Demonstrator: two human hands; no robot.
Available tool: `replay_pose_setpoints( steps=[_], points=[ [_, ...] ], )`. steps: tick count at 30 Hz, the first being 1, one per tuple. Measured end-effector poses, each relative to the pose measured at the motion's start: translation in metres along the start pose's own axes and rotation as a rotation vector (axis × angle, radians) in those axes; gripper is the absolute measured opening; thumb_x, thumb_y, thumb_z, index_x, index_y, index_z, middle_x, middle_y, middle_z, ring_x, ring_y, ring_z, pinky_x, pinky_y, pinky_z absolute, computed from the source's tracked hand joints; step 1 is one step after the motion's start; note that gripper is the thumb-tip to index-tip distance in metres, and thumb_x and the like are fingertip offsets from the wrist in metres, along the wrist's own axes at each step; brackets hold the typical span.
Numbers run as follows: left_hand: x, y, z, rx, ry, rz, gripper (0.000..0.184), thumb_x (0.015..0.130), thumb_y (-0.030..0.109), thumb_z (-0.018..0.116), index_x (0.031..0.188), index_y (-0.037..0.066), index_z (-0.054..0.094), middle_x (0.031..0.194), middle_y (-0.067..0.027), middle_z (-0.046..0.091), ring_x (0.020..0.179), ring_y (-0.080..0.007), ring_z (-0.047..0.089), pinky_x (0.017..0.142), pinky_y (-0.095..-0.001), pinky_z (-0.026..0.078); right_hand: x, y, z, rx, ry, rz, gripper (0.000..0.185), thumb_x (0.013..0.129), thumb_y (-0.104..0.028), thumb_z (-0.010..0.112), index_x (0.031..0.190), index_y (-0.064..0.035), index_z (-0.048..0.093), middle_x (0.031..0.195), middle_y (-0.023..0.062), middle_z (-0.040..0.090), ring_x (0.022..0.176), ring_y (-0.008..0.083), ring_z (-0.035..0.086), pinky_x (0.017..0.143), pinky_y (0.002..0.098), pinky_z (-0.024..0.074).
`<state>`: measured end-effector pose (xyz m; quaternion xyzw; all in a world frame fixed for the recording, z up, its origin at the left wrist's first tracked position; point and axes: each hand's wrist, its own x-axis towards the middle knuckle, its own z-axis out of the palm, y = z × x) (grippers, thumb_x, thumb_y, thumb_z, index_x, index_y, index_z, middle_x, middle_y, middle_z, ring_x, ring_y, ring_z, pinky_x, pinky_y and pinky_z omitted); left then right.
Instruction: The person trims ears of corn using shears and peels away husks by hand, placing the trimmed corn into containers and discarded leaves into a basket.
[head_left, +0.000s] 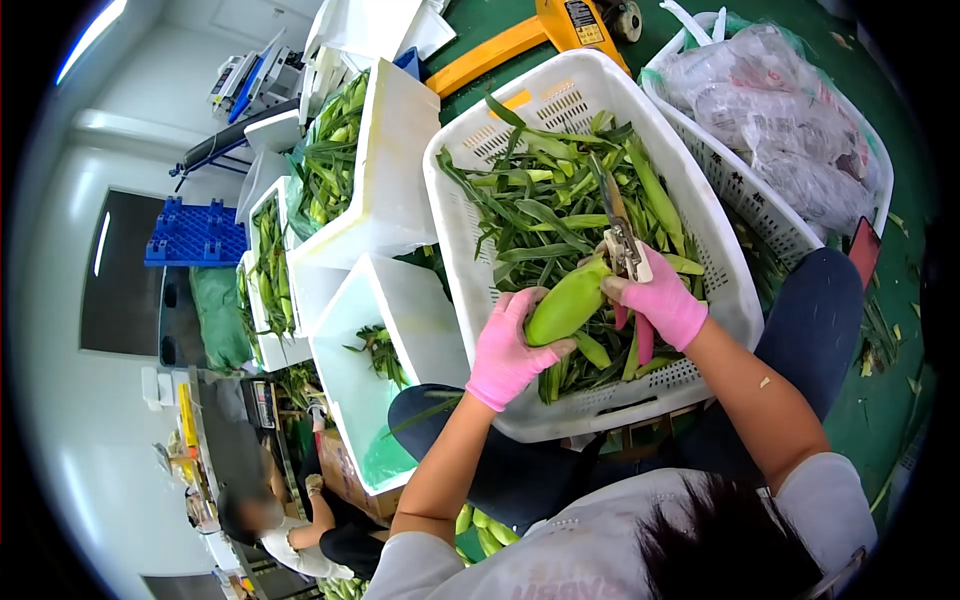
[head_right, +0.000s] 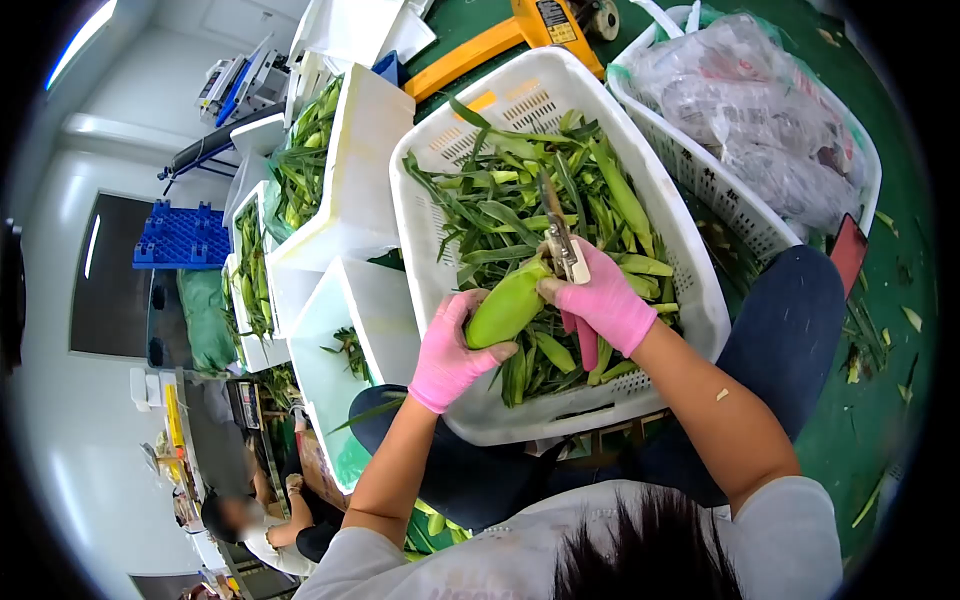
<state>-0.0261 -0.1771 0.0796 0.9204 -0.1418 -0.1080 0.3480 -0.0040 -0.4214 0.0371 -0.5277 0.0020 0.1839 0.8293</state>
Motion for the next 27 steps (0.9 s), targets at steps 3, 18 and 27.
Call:
replay_pose_setpoints(
  steps=[3, 18, 27],
  points=[
    [-0.002, -0.001, -0.003, -0.611, -0.137, -0.103, 0.102, 0.075, 0.040, 0.088, 0.151, -0.004, 0.036, 0.117, -0.0123, 0.062, 0.103, -0.0186, 0.060, 0.094, -0.0319, 0.048, -0.001, 0.001, 0.002, -0.061, 0.005, -0.210, 0.040, 0.084, -0.005, 0.064, 0.123, -0.0039, 0.053, 0.096, 0.0028, 0.059, 0.067, 0.0088, 0.058, 0.056, 0.0238, 0.0503],
    [-0.011, -0.023, 0.001, -1.353, 0.344, 0.003, 0.073, 0.089, 0.024, 0.076, 0.149, 0.012, 0.037, 0.141, -0.0083, 0.049, 0.138, -0.0315, 0.047, 0.107, -0.0503, 0.046, -0.019, -0.026, 0.001, -0.803, 0.267, -0.351, 0.057, 0.080, -0.019, 0.075, 0.129, -0.0024, 0.052, 0.106, 0.0159, 0.066, 0.096, 0.0303, 0.067, 0.083, 0.0411, 0.0544],
    [-0.015, 0.016, 0.022, -0.925, 0.722, 0.271, 0.075, 0.085, 0.014, 0.079, 0.145, 0.013, 0.033, 0.145, -0.0140, 0.050, 0.141, -0.0327, 0.043, 0.118, -0.0499, 0.033, -0.044, 0.016, 0.048, 0.150, -0.452, 0.457, 0.046, 0.091, -0.029, 0.068, 0.126, -0.0046, 0.050, 0.103, 0.0080, 0.061, 0.073, 0.0164, 0.062, 0.070, 0.0272, 0.0500]
  ],
)
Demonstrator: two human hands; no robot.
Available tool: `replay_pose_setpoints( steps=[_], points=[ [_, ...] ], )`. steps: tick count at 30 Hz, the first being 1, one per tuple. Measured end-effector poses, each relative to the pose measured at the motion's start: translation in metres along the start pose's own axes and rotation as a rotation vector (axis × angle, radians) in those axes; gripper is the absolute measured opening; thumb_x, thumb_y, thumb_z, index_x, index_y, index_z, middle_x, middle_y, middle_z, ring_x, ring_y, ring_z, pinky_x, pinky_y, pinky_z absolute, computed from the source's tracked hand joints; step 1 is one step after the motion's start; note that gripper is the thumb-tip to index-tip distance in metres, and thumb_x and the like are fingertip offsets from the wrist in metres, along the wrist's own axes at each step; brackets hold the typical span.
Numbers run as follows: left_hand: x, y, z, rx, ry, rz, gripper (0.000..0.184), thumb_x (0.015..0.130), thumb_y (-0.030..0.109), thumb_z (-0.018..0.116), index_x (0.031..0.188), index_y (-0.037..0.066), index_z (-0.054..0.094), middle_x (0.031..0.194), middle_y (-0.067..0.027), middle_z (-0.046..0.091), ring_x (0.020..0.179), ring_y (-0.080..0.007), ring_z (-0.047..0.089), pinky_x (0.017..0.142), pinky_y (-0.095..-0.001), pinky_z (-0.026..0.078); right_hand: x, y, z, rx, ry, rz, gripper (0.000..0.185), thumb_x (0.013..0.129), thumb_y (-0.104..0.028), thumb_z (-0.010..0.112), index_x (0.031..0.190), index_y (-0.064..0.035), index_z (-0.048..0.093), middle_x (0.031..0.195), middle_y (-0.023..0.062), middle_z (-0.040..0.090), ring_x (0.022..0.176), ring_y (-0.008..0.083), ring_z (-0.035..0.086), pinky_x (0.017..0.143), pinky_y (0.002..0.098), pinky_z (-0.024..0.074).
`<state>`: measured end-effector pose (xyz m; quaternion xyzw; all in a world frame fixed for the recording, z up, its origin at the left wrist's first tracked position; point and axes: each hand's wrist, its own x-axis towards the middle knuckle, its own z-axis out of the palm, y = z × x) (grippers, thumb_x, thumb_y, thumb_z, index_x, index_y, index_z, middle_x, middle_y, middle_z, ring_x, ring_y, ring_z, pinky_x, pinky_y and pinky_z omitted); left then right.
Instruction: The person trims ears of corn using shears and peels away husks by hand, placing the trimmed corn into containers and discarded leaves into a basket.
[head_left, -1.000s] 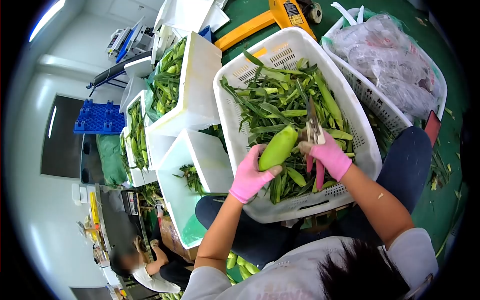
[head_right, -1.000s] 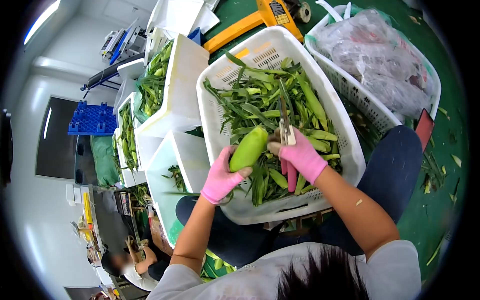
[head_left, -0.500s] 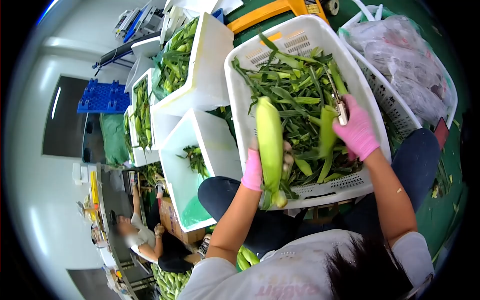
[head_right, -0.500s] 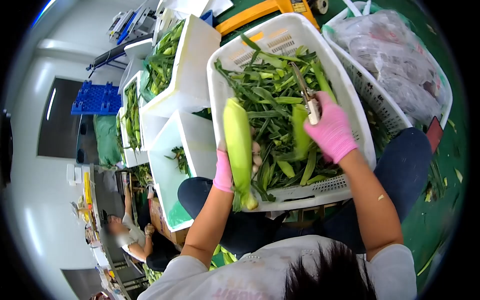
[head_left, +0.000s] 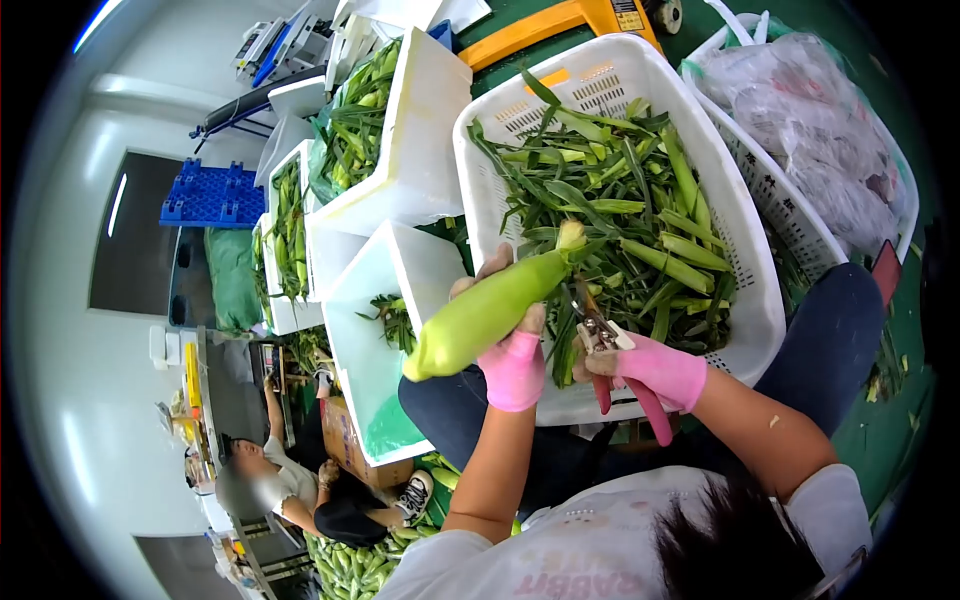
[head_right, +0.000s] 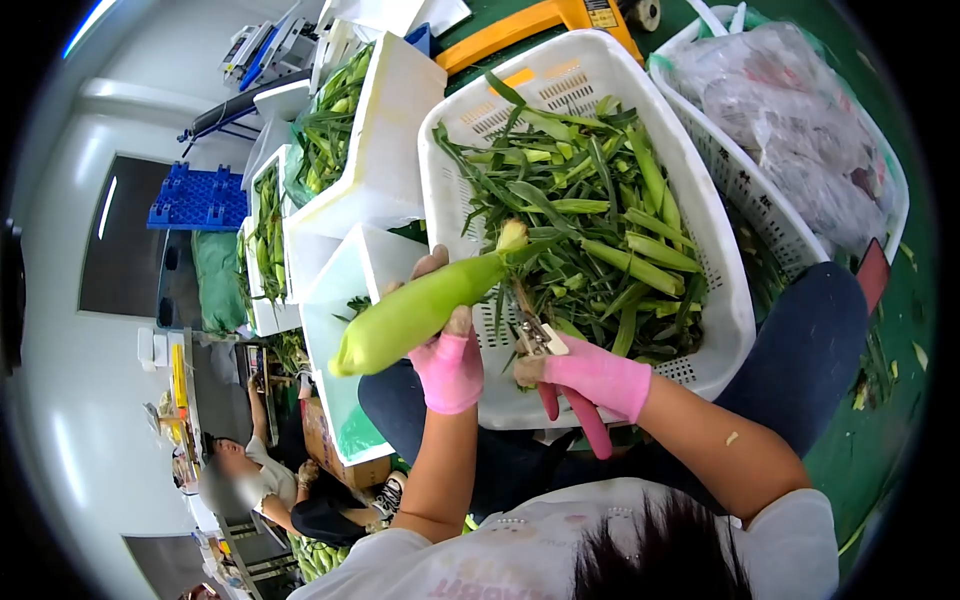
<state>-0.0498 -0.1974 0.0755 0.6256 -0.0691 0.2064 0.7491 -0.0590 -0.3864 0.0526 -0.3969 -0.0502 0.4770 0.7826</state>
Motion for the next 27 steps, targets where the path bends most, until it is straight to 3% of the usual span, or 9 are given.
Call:
replay_pose_setpoints(
  steps=[2, 8, 10, 11, 15, 18, 23, 24, 27],
  points=[
    [-0.006, 0.003, 0.011, 0.023, -0.017, 0.031, 0.072, 0.085, 0.015, 0.081, 0.141, 0.014, 0.036, 0.141, -0.0124, 0.052, 0.141, -0.0332, 0.043, 0.118, -0.0529, 0.034, 0.005, 0.002, -0.008, 0.082, -0.032, -0.006, 0.047, 0.091, -0.026, 0.070, 0.125, -0.0019, 0.049, 0.094, 0.0055, 0.057, 0.065, 0.0136, 0.059, 0.057, 0.0258, 0.0509],
    [-0.030, 0.000, 0.030, -0.312, 0.111, -0.148, 0.073, 0.089, 0.015, 0.075, 0.148, 0.020, 0.033, 0.146, -0.0091, 0.046, 0.143, -0.0355, 0.040, 0.118, -0.0586, 0.033, 0.001, -0.010, -0.021, -0.219, 0.148, -0.284, 0.047, 0.087, -0.019, 0.074, 0.125, -0.0022, 0.053, 0.093, 0.0039, 0.060, 0.074, 0.0114, 0.058, 0.067, 0.0271, 0.0513],
    [-0.028, -0.002, 0.029, -0.416, 0.146, -0.210, 0.062, 0.094, 0.021, 0.072, 0.146, 0.013, 0.040, 0.147, -0.0130, 0.047, 0.142, -0.0345, 0.042, 0.116, -0.0565, 0.038, -0.001, -0.014, -0.028, -0.396, 0.148, -0.300, 0.041, 0.086, -0.015, 0.074, 0.121, -0.0013, 0.057, 0.090, 0.0031, 0.063, 0.078, 0.0117, 0.059, 0.070, 0.0286, 0.0522],
    [-0.023, -0.005, 0.024, -0.481, 0.140, -0.241, 0.059, 0.095, 0.022, 0.071, 0.145, 0.010, 0.042, 0.147, -0.0142, 0.048, 0.141, -0.0348, 0.043, 0.116, -0.0557, 0.039, -0.002, -0.018, -0.024, -0.509, 0.257, -0.334, 0.025, 0.086, -0.012, 0.073, 0.105, -0.0016, 0.060, 0.081, 0.0024, 0.063, 0.072, 0.0113, 0.060, 0.064, 0.0275, 0.0516],
    [-0.012, -0.011, -0.002, -0.823, 0.173, -0.379, 0.055, 0.098, 0.031, 0.068, 0.138, -0.001, 0.049, 0.145, -0.0178, 0.053, 0.135, -0.0343, 0.050, 0.114, -0.0510, 0.043, -0.012, -0.026, -0.002, -0.118, 0.233, -0.225, 0.018, 0.087, -0.011, 0.071, 0.098, -0.0018, 0.060, 0.072, 0.0030, 0.061, 0.058, 0.0106, 0.059, 0.053, 0.0260, 0.0484],
    [-0.005, -0.019, -0.028, -1.044, 0.167, -0.375, 0.056, 0.097, 0.035, 0.068, 0.137, -0.002, 0.053, 0.145, -0.0164, 0.055, 0.134, -0.0282, 0.052, 0.112, -0.0450, 0.046, -0.022, -0.027, 0.011, 0.007, 0.119, -0.177, 0.024, 0.089, -0.012, 0.067, 0.108, 0.0004, 0.059, 0.078, 0.0059, 0.063, 0.061, 0.0127, 0.061, 0.056, 0.0264, 0.0518],
    [-0.008, -0.020, -0.026, -0.991, 0.201, -0.363, 0.064, 0.096, 0.036, 0.069, 0.144, -0.001, 0.048, 0.148, -0.0143, 0.052, 0.138, -0.0282, 0.048, 0.112, -0.0462, 0.044, -0.025, -0.011, 0.017, -0.068, -0.097, -0.014, 0.049, 0.092, -0.024, 0.071, 0.131, -0.0022, 0.049, 0.103, 0.0043, 0.063, 0.077, 0.0142, 0.063, 0.071, 0.0285, 0.0528],
    [-0.010, -0.022, -0.024, -0.960, 0.201, -0.353, 0.067, 0.094, 0.037, 0.071, 0.145, 0.000, 0.046, 0.148, -0.0133, 0.052, 0.138, -0.0281, 0.048, 0.114, -0.0466, 0.042, -0.023, -0.008, 0.019, -0.051, -0.110, -0.020, 0.051, 0.093, -0.028, 0.070, 0.131, -0.0032, 0.047, 0.097, 0.0054, 0.063, 0.070, 0.0132, 0.061, 0.072, 0.0283, 0.0521],
    [-0.015, -0.025, -0.014, -0.803, 0.144, -0.338, 0.073, 0.090, 0.038, 0.075, 0.147, 0.003, 0.045, 0.148, -0.0124, 0.052, 0.139, -0.0278, 0.045, 0.120, -0.0499, 0.033, -0.023, -0.008, 0.014, -0.019, -0.138, 0.028, 0.066, 0.092, -0.035, 0.070, 0.141, -0.0035, 0.039, 0.091, 0.0085, 0.063, 0.057, 0.0123, 0.060, 0.052, 0.0240, 0.0503]
  ],
)
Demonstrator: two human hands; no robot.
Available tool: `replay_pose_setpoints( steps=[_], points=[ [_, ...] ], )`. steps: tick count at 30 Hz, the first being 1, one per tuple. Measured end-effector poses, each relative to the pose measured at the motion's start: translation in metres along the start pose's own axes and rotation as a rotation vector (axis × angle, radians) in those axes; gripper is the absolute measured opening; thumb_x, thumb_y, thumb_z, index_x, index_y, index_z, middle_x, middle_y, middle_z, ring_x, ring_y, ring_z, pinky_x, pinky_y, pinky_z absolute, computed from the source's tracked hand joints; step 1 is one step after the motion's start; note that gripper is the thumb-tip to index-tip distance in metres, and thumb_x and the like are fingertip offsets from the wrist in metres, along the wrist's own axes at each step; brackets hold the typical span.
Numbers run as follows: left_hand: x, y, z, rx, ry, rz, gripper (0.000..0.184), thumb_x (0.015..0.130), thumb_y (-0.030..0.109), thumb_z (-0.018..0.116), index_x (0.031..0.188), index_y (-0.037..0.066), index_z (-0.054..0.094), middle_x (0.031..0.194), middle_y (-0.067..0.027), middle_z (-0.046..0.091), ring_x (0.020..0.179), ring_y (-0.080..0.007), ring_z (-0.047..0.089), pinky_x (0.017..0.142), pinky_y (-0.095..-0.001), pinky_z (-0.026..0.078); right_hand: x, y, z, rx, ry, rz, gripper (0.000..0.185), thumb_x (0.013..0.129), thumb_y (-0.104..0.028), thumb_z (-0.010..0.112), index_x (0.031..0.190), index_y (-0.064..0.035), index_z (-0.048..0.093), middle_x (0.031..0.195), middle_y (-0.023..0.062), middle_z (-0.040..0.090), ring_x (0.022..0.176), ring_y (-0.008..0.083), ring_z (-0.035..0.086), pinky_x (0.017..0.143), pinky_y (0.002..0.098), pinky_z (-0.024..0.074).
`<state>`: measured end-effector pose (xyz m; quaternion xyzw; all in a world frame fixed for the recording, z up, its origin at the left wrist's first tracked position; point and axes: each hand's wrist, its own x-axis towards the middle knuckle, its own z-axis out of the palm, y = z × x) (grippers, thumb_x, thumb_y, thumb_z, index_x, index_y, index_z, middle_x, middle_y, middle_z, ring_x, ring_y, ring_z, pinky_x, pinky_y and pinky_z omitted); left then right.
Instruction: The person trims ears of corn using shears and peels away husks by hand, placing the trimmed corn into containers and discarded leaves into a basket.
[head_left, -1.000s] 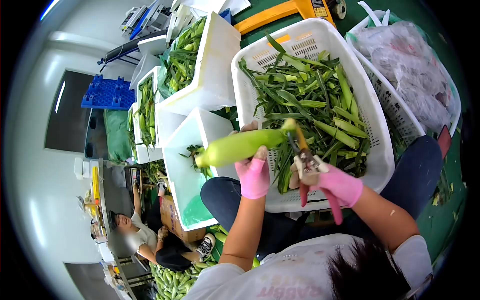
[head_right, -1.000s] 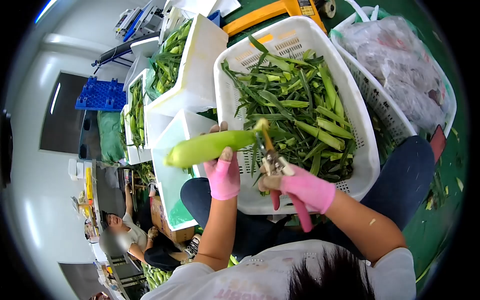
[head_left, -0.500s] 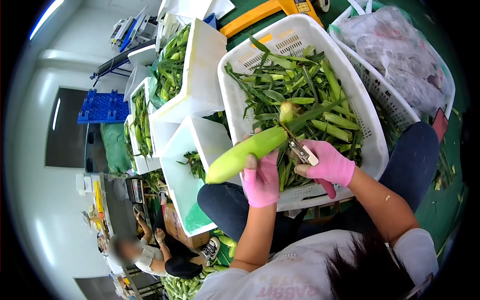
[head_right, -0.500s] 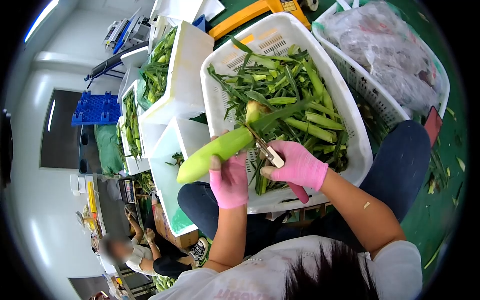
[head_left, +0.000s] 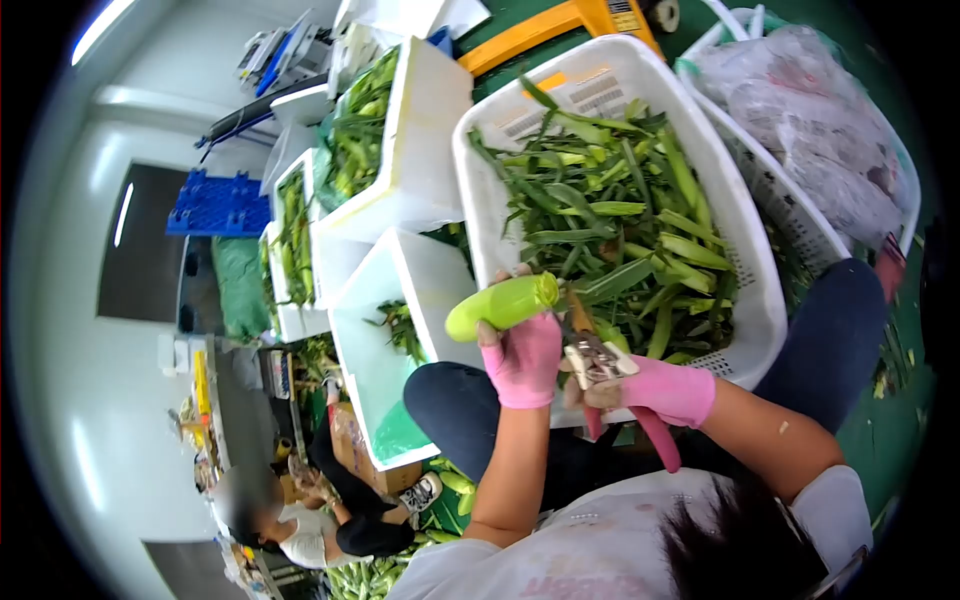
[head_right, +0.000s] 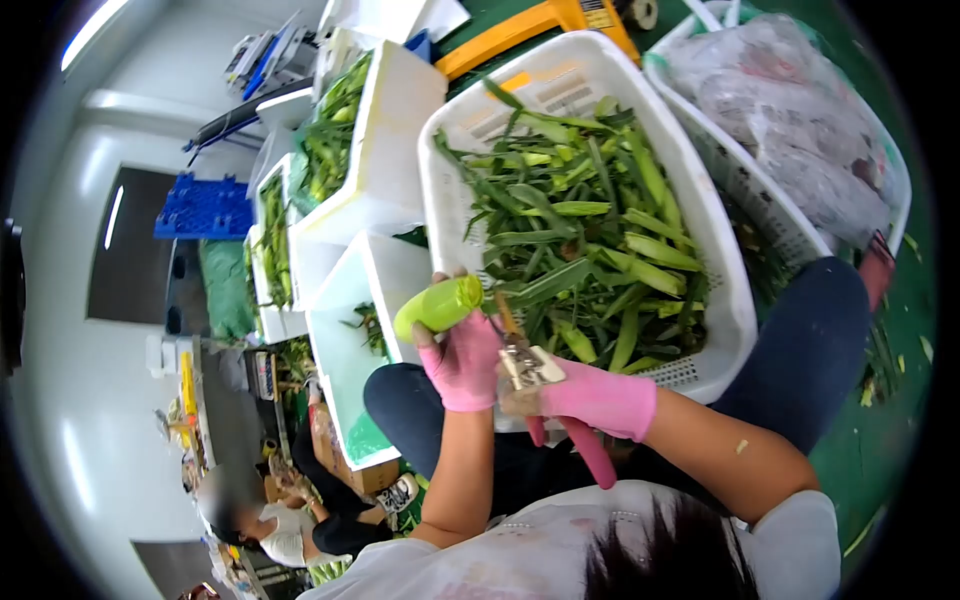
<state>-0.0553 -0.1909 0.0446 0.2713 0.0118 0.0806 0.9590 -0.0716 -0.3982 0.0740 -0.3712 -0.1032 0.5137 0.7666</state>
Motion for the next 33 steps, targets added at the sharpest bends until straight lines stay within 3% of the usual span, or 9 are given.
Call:
replay_pose_setpoints(
  steps=[2, 9, 17, 24, 27, 29, 30, 32, 33],
  points=[
    [-0.012, -0.004, 0.002, 0.187, -0.107, -0.016, 0.072, 0.091, 0.039, 0.073, 0.147, 0.002, 0.045, 0.147, -0.0133, 0.053, 0.139, -0.0289, 0.045, 0.120, -0.0494, 0.031, -0.004, -0.012, 0.003, 0.035, -0.005, -0.025, 0.077, 0.092, -0.038, 0.071, 0.149, -0.0034, 0.031, 0.088, 0.0095, 0.063, 0.045, 0.0131, 0.058, 0.036, 0.0216, 0.0458],
    [-0.015, 0.074, -0.051, -0.059, 0.061, 0.138, 0.052, 0.094, 0.026, 0.066, 0.138, 0.002, 0.052, 0.133, -0.0144, 0.059, 0.124, -0.0294, 0.053, 0.111, -0.0433, 0.040, 0.022, 0.022, -0.028, 0.055, 0.368, -0.243, 0.020, 0.087, -0.019, 0.071, 0.096, -0.0032, 0.062, 0.076, 0.0038, 0.063, 0.063, 0.0137, 0.060, 0.058, 0.0296, 0.0508],
    [-0.097, 0.249, -0.120, 0.808, 0.512, 0.329, 0.044, 0.094, 0.031, 0.064, 0.130, 0.006, 0.058, 0.121, -0.0130, 0.063, 0.109, -0.0280, 0.060, 0.098, -0.0400, 0.048, 0.028, 0.024, -0.032, -0.157, 0.485, -0.095, 0.043, 0.085, -0.030, 0.071, 0.116, -0.0028, 0.057, 0.083, 0.0042, 0.062, 0.068, 0.0135, 0.057, 0.065, 0.0284, 0.0491],
    [-0.370, 0.311, -0.315, 2.293, 1.049, -0.840, 0.037, 0.091, 0.033, 0.065, 0.121, 0.010, 0.065, 0.111, -0.0134, 0.068, 0.099, -0.0287, 0.065, 0.090, -0.0398, 0.053, 0.022, 0.018, -0.036, 0.006, 0.483, 0.401, 0.030, 0.087, -0.033, 0.065, 0.098, -0.0056, 0.059, 0.075, 0.0171, 0.063, 0.066, 0.0333, 0.068, 0.033, 0.0462, 0.0486],
    [-0.445, 0.274, -0.374, 2.487, 0.796, -1.340, 0.035, 0.090, 0.033, 0.066, 0.117, 0.012, 0.068, 0.107, -0.0135, 0.069, 0.095, -0.0290, 0.067, 0.086, -0.0397, 0.055, 0.016, 0.056, -0.067, 0.245, 0.356, -0.011, 0.039, 0.097, -0.038, 0.059, 0.121, -0.0079, 0.058, 0.109, 0.0137, 0.068, 0.095, 0.0319, 0.068, 0.089, 0.0500, 0.0537],
    [-0.464, 0.288, -0.435, 2.232, 1.168, -1.302, 0.039, 0.085, 0.040, 0.070, 0.109, 0.009, 0.073, 0.111, -0.0134, 0.072, 0.107, -0.0287, 0.067, 0.091, -0.0391, 0.054, 0.026, 0.061, -0.081, 0.201, 0.468, -0.021, 0.043, 0.098, -0.044, 0.058, 0.126, -0.0108, 0.060, 0.120, 0.0089, 0.067, 0.115, 0.0274, 0.061, 0.096, 0.0511, 0.0516],
    [-0.420, 0.298, -0.411, 1.941, 1.665, -1.020, 0.039, 0.087, 0.029, 0.065, 0.119, 0.006, 0.066, 0.119, -0.0144, 0.068, 0.110, -0.0277, 0.066, 0.094, -0.0388, 0.053, 0.028, 0.057, -0.071, 0.236, 0.471, 0.049, 0.043, 0.099, -0.044, 0.057, 0.127, -0.0121, 0.060, 0.122, 0.0083, 0.066, 0.115, 0.0267, 0.061, 0.095, 0.0515, 0.0513],
    [-0.307, 0.318, -0.330, 1.270, 2.265, 0.336, 0.049, 0.091, 0.006, 0.054, 0.140, -0.001, 0.052, 0.135, -0.0164, 0.062, 0.116, -0.0256, 0.064, 0.098, -0.0383, 0.050, 0.036, 0.042, -0.059, 0.254, 0.432, 0.115, 0.044, 0.099, -0.046, 0.055, 0.130, -0.0142, 0.058, 0.126, 0.0074, 0.063, 0.115, 0.0257, 0.059, 0.093, 0.0533, 0.0507],
    [-0.268, 0.334, -0.304, 0.999, 1.611, 0.889, 0.049, 0.091, 0.000, 0.053, 0.139, -0.003, 0.051, 0.133, -0.0171, 0.062, 0.111, -0.0241, 0.065, 0.098, -0.0362, 0.050, 0.040, 0.044, -0.052, 0.234, 0.393, 0.118, 0.045, 0.100, -0.047, 0.055, 0.131, -0.0151, 0.057, 0.127, 0.0071, 0.062, 0.115, 0.0253, 0.059, 0.092, 0.0547, 0.0503]
  ],
)
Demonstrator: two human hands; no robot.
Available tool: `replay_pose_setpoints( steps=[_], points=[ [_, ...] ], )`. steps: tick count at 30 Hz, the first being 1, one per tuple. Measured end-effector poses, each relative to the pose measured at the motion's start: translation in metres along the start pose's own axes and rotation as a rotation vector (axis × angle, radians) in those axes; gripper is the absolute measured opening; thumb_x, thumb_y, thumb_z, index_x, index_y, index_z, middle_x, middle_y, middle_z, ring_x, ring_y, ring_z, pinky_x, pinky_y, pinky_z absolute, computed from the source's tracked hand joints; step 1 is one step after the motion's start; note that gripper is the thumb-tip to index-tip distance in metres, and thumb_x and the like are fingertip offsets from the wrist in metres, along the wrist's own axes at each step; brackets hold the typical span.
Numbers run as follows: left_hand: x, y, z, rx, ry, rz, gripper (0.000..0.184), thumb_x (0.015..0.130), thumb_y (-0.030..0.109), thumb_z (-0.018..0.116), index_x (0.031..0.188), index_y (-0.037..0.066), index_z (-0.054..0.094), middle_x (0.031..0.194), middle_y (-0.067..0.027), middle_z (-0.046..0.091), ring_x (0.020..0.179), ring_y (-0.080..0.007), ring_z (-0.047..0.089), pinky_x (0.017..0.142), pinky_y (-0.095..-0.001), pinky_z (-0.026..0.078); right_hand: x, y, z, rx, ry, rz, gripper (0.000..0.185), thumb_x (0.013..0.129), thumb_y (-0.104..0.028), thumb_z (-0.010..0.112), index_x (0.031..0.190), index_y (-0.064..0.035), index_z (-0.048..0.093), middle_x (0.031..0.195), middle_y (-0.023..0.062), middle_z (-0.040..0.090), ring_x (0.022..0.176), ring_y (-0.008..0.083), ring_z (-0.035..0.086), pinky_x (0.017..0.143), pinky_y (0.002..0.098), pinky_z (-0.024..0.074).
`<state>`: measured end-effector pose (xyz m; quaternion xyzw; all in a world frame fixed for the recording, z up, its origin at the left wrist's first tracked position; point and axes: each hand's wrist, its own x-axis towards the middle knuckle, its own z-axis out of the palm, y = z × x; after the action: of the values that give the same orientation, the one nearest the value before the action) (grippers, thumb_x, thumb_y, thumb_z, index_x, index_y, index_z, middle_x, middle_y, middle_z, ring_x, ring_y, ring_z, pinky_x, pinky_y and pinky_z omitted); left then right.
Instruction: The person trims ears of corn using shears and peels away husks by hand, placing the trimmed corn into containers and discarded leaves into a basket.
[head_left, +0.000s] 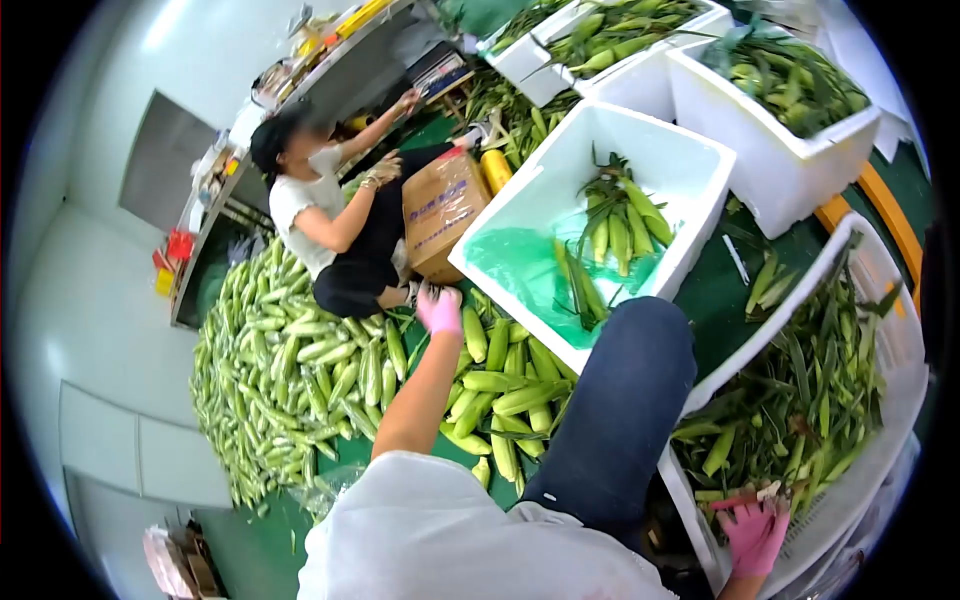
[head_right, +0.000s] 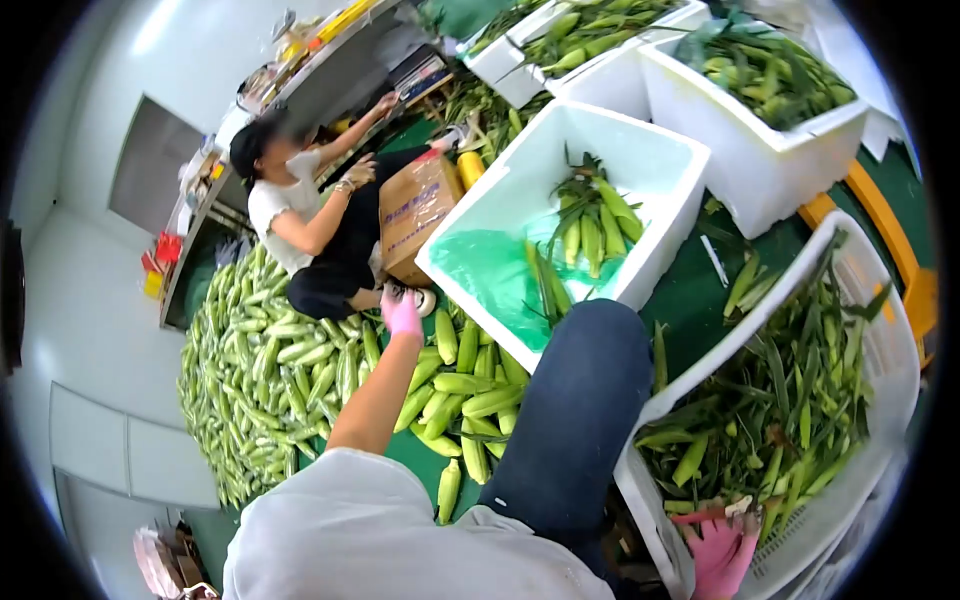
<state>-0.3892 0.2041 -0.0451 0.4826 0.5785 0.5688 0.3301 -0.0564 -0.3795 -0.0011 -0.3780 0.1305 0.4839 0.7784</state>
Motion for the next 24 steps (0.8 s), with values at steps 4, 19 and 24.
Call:
replay_pose_setpoints(
  steps=[4, 19, 24],
  points=[
    [0.021, 0.029, 0.138, -0.069, -0.568, 0.122, 0.026, 0.092, 0.005, 0.053, 0.110, -0.003, 0.070, 0.096, -0.0116, 0.073, 0.088, -0.0187, 0.068, 0.080, -0.0293, 0.053, 0.018, 0.014, -0.002, 0.154, 0.146, 0.197, 0.050, 0.100, -0.048, 0.053, 0.135, -0.0138, 0.055, 0.137, 0.0099, 0.057, 0.127, 0.0293, 0.051, 0.099, 0.0622, 0.0442],
    [-0.050, -0.135, 0.308, -0.660, -0.675, -1.204, 0.063, 0.089, 0.051, 0.063, 0.131, 0.004, 0.060, 0.132, -0.0153, 0.064, 0.118, -0.0339, 0.061, 0.107, -0.0458, 0.046, 0.005, 0.019, -0.011, -0.076, -0.085, 0.026, 0.051, 0.100, -0.047, 0.056, 0.136, -0.0114, 0.058, 0.125, 0.0082, 0.066, 0.120, 0.0285, 0.059, 0.102, 0.0463, 0.0491],
    [-0.083, 0.066, 0.271, -0.786, -1.045, -0.931, 0.041, 0.093, 0.032, 0.065, 0.122, 0.005, 0.058, 0.109, -0.0150, 0.067, 0.097, -0.0346, 0.065, 0.085, -0.0497, 0.054, -0.010, -0.003, 0.006, 0.033, -0.003, -0.028, 0.052, 0.098, -0.022, 0.057, 0.145, -0.0045, 0.044, 0.136, 0.0156, 0.055, 0.128, 0.0308, 0.052, 0.113, 0.0418, 0.0384]
  ],
)
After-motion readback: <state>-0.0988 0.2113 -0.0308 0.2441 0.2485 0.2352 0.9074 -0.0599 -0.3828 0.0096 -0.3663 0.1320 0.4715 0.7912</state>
